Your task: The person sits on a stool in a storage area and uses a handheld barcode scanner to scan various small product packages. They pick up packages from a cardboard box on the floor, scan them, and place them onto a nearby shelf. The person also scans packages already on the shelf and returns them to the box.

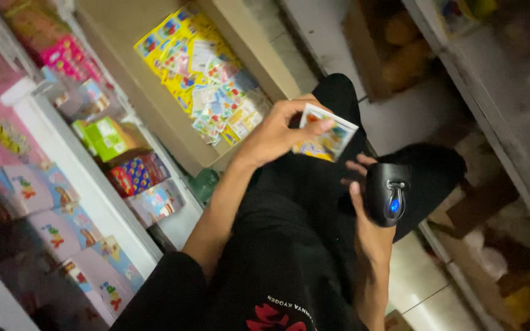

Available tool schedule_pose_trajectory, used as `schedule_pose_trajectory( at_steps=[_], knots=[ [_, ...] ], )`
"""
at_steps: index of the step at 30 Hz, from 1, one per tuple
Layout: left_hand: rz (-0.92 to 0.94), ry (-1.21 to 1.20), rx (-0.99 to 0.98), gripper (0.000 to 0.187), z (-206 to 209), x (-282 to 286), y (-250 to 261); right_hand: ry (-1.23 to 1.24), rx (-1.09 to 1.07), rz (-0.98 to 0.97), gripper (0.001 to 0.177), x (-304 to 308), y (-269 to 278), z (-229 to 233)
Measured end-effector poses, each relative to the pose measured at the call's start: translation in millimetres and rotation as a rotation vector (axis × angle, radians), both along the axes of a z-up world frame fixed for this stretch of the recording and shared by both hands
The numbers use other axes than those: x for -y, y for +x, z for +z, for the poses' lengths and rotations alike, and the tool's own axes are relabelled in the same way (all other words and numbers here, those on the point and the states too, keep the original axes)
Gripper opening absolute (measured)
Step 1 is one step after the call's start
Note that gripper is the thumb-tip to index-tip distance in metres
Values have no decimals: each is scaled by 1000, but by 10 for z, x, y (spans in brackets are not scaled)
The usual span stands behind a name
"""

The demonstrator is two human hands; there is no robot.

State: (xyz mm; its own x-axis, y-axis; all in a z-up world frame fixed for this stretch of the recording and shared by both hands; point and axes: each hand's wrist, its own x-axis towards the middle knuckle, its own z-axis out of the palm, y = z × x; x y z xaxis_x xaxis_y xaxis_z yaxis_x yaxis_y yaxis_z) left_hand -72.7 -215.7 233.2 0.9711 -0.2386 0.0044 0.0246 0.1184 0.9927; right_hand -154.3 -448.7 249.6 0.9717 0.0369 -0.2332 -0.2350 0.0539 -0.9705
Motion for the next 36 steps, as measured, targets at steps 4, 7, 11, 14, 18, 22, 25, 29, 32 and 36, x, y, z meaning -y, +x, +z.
schedule_pose_trajectory(
  at_steps=[4, 7, 11, 14, 18, 22, 25, 29, 32, 36],
  knots=[
    [-185, 63, 140, 24, 365, 492, -158, -138, -5, -307, 33, 195, -270, -156],
    [-340, 76, 82, 26, 517, 708, -247, -70, 53, -403, 31, 405, -500, -296],
    [-525, 443, 293, 27, 415, 867, -318, -45, 98, -427, 34, 655, -756, -289],
    [-730, -16, -75, 32, 168, 872, -346, -61, 104, -397, 30, 672, -825, -190],
    [-522, -710, -699, 34, -182, 850, -210, -123, 94, -347, 24, 610, -728, -105],
    [-360, 588, -7, 34, -341, 653, -61, -103, 36, -454, 23, 498, -665, -108],
    [-89, -267, -662, 36, -378, 448, -4, -76, -92, -527, 22, 454, -603, -148],
    [-625, -1305, -394, 23, -577, 368, -3, -139, -157, -539, 15, 451, -503, -191],
    [-384, -158, -115, 23, -865, 519, 57, -122, -168, -545, 18, 444, -533, -214],
    [-205, 87, -308, 24, -1070, 687, 124, -216, -133, -507, 24, 465, -656, -168]
  ],
)
